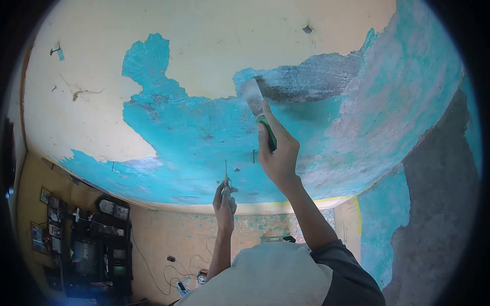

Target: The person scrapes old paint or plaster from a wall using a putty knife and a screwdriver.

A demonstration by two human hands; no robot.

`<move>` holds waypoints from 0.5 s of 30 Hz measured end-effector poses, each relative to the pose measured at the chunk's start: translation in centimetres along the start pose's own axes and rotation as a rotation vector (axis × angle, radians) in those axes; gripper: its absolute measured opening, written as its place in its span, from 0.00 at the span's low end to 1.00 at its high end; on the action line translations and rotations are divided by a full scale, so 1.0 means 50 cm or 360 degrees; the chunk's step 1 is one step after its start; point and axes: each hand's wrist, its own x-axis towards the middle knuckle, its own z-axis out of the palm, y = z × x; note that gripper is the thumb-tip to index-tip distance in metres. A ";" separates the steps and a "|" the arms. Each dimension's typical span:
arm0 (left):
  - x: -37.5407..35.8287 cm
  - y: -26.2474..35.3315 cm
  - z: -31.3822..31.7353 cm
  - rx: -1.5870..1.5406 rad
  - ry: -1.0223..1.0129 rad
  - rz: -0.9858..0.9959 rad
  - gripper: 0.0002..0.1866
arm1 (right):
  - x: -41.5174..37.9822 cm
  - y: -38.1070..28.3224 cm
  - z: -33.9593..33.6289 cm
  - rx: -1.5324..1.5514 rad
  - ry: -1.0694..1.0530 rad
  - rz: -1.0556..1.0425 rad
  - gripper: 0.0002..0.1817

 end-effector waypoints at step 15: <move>-0.013 -0.005 -0.027 -0.0013 0.0085 -0.0028 0.17 | 0.031 -0.029 0.011 0.0076 0.0003 -0.0003 0.24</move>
